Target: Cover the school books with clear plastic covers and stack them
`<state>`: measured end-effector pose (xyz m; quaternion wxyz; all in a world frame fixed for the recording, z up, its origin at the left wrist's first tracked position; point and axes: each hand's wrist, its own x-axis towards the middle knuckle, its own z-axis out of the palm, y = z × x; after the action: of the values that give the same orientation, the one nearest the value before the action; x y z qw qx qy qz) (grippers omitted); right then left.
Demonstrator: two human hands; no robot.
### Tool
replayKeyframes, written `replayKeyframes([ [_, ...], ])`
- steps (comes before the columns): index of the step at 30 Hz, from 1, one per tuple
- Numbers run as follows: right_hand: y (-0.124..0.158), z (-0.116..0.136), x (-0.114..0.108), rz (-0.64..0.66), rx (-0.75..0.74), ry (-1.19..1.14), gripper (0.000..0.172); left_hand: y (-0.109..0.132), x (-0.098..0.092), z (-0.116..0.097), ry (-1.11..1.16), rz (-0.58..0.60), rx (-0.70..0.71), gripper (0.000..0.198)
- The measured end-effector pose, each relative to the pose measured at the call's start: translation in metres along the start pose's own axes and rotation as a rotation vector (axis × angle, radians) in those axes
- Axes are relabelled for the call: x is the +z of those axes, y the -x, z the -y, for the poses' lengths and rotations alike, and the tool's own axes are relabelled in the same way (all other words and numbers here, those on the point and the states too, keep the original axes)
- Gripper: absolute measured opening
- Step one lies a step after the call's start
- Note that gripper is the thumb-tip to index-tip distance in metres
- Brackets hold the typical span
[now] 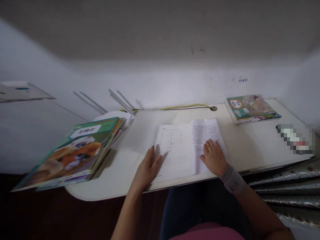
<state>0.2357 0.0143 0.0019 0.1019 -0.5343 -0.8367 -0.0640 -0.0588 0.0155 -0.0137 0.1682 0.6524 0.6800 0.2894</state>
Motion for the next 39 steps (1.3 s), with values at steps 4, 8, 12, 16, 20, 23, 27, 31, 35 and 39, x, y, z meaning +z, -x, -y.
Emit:
replayKeyframes([
  [4, 0.012, 0.004, -0.018, -0.048, -0.030, -0.063, 0.036, 0.000, 0.000, -0.001, -0.002, 0.008, 0.016, 0.065],
  [8, 0.025, 0.012, -0.023, -0.030, -0.091, -0.072, 0.040, 0.001, 0.001, 0.000, -0.003, 0.007, 0.036, 0.064],
  [12, 0.028, 0.016, -0.013, -0.003, -0.087, -0.007, 0.058, 0.001, 0.001, 0.002, -0.009, 0.004, 0.044, 0.066],
  [16, 0.026, 0.015, -0.007, -0.010, -0.047, 0.052, 0.061, 0.002, -0.001, 0.002, 0.008, 0.001, 0.045, 0.066],
  [20, 0.022, 0.019, -0.005, -0.017, -0.019, 0.082, 0.062, 0.003, -0.002, 0.001, 0.033, 0.007, 0.025, 0.067],
  [23, 0.020, 0.025, -0.004, -0.020, 0.015, 0.101, 0.062, 0.003, -0.001, 0.001, 0.032, 0.000, 0.031, 0.067],
  [27, 0.019, 0.031, -0.008, -0.010, 0.035, 0.126, 0.061, 0.002, 0.003, 0.001, 0.020, -0.007, 0.034, 0.067],
  [31, 0.006, 0.021, -0.016, 0.034, 0.001, 0.088, 0.058, 0.000, 0.005, 0.003, 0.015, -0.011, 0.049, 0.066],
  [35, -0.023, -0.012, -0.016, 0.094, -0.222, -0.012, 0.063, 0.000, 0.005, 0.005, 0.001, -0.012, 0.064, 0.065],
  [39, -0.049, -0.040, -0.006, 0.252, -0.286, -0.054, 0.090, 0.001, 0.004, 0.004, -0.021, -0.004, 0.064, 0.067],
])
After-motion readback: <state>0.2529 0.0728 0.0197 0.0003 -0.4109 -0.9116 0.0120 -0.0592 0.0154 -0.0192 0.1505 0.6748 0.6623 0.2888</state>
